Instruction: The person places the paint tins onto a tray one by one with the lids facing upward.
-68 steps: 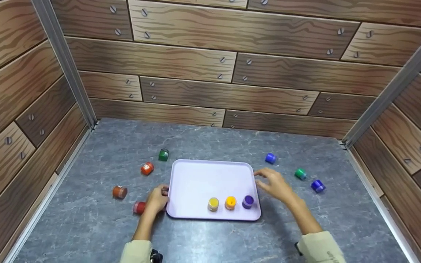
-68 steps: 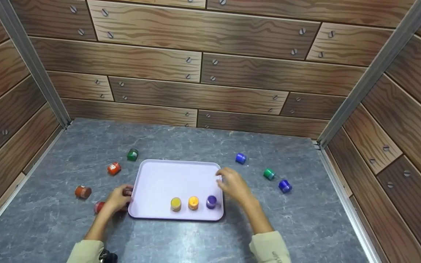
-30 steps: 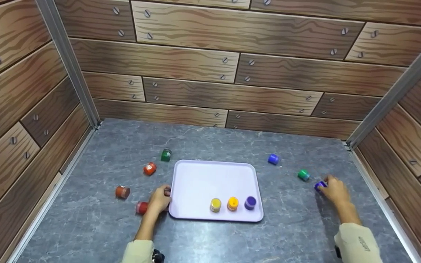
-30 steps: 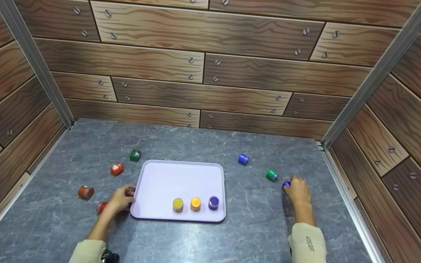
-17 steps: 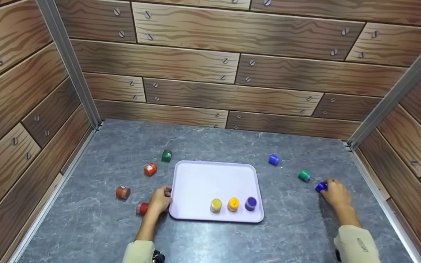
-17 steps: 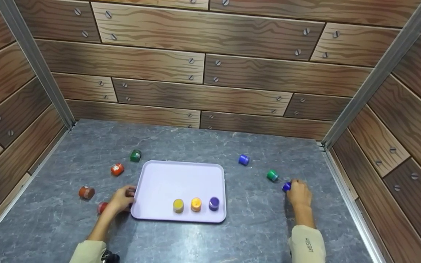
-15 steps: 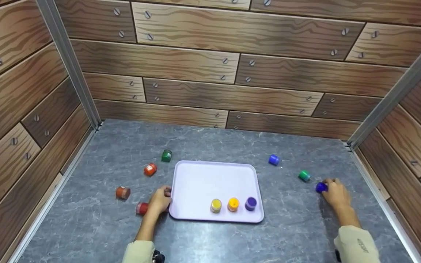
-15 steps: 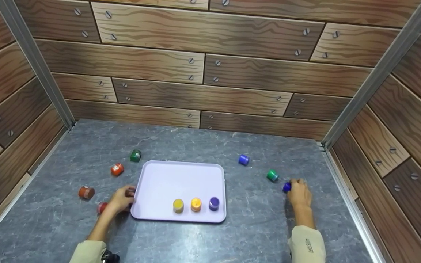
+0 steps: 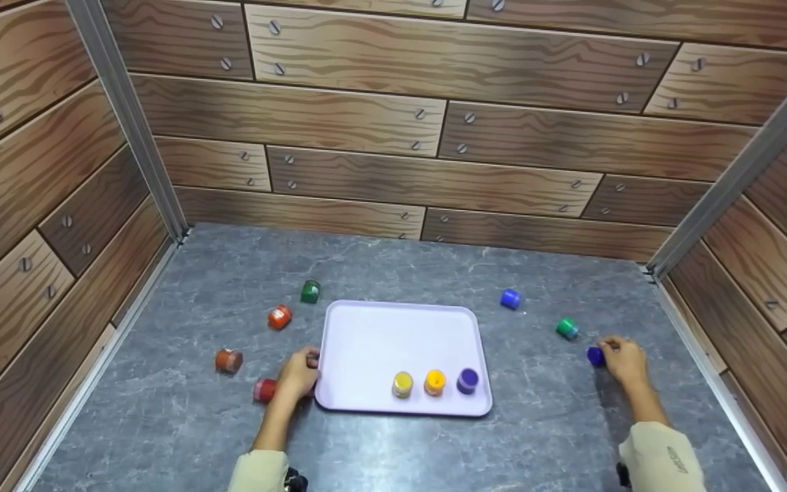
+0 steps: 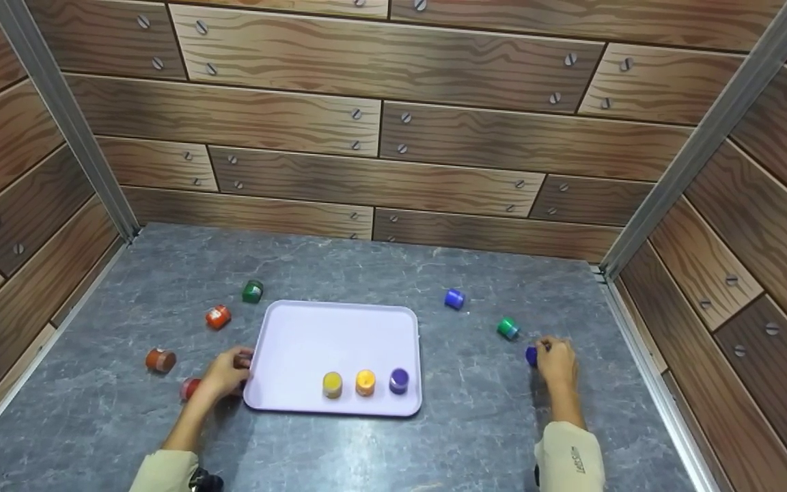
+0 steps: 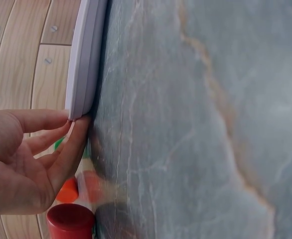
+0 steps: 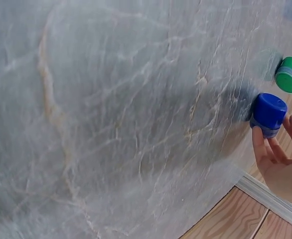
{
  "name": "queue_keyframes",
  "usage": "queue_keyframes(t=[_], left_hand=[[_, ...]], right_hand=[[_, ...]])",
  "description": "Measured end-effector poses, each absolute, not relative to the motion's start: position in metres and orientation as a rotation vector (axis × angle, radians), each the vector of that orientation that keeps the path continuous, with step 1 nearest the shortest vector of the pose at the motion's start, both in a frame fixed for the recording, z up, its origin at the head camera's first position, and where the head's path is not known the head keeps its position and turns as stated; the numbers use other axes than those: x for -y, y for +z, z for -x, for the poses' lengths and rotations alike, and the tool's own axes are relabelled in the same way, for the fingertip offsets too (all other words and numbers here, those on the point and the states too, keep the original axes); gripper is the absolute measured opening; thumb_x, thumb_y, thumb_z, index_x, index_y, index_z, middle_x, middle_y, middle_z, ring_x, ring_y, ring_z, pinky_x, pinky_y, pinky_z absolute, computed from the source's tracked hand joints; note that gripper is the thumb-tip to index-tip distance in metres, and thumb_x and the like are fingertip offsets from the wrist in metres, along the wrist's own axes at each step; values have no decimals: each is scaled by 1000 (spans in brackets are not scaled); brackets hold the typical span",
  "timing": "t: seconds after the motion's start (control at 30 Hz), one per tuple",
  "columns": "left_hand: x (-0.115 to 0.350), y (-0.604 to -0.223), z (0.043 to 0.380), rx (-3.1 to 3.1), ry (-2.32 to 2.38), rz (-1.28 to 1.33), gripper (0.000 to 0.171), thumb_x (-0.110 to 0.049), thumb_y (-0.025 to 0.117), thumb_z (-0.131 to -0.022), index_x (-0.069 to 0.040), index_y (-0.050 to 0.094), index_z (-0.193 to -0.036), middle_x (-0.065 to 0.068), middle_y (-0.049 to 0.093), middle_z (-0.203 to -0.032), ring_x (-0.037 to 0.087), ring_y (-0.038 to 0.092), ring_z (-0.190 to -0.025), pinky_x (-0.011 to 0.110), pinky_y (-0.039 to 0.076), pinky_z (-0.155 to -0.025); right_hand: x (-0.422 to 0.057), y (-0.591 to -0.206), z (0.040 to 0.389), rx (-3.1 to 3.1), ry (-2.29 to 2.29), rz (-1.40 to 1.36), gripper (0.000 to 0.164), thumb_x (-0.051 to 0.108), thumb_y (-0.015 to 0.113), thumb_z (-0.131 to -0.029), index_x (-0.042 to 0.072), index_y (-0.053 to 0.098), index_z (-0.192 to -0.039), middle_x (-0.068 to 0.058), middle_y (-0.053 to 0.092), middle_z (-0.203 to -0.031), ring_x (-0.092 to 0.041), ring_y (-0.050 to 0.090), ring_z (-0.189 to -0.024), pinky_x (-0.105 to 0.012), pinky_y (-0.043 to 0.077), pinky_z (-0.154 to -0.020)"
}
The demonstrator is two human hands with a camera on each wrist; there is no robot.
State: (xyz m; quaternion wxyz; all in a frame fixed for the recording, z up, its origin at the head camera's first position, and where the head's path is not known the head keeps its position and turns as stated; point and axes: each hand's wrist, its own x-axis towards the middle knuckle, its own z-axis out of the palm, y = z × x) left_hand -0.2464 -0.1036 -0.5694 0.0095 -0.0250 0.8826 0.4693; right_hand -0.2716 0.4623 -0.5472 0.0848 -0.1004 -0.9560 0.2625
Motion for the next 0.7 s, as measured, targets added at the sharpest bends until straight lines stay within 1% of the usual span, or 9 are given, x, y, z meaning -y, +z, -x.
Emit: queue_keyframes(t=[0.1,0.2,0.3,0.37,0.4,0.43,0.5,0.6,0.7], left_hand=[[104,-570,247,-2764,1465,81,38,8,53,-68,8,58,-106,12,61,-83,26,56,-79,36,47,-67],[104,-571,247,-2766,1466,88,38,8,53,-68,8,58,-106,12,61,-84,26,57,-80,37,47,-68],[103,-571,247,-2773,1455,90,38,8,54,-68,8,58,-106,12,62,-84,27,57,-81,38,46,-70],[103,-572,247,-2778,1448,90,38,7,54,-68,8,58,-106,12,61,-84,27,56,-81,38,46,-71],[103,-571,247,-2781,1446,86,38,7,54,-68,8,58,-105,12,61,-84,27,56,-81,38,46,-71],[104,-571,247,-2782,1447,81,38,7,53,-68,8,58,-105,12,61,-83,27,56,-81,37,46,-71],[104,-571,247,-2783,1453,70,38,8,53,-67,8,58,-105,12,61,-83,26,56,-80,37,45,-70],[104,-570,247,-2777,1471,56,38,8,52,-67,8,58,-104,12,61,-83,26,56,-79,36,45,-70],[104,-569,246,-2768,1481,58,37,9,52,-67,8,58,-104,12,61,-82,25,56,-79,35,45,-69]], right_hand=[[-461,-546,270,2816,854,405,27,11,53,-89,-13,56,-101,-31,57,-101,-48,49,-95,-54,36,-83],[-460,-542,267,2812,904,603,37,19,56,-87,-14,54,-104,-31,57,-102,-48,49,-95,-51,38,-82],[-461,-538,264,2832,973,763,46,28,56,-86,-18,56,-93,-26,61,-80,-39,58,-79,-41,47,-70],[-462,-536,263,2829,1083,821,50,30,56,-86,-20,57,-86,-17,61,-64,-26,62,-61,-31,51,-57],[-462,-536,263,2813,1163,835,50,29,55,-87,-21,56,-84,-13,59,-57,-21,61,-53,-28,51,-52],[-462,-536,263,2783,1255,854,50,27,54,-88,-23,54,-87,-10,57,-53,-17,60,-47,-25,50,-49],[-461,-536,265,2686,1439,892,51,22,54,-87,-28,47,-95,-9,57,-51,-14,59,-44,-24,50,-49],[-459,-536,268,2546,1608,950,56,14,57,-85,-33,35,-108,-10,56,-53,-15,60,-46,-25,51,-52],[-456,-535,271,2483,1668,1006,63,10,61,-82,-32,29,-116,-11,56,-59,-17,61,-49,-26,52,-56]])
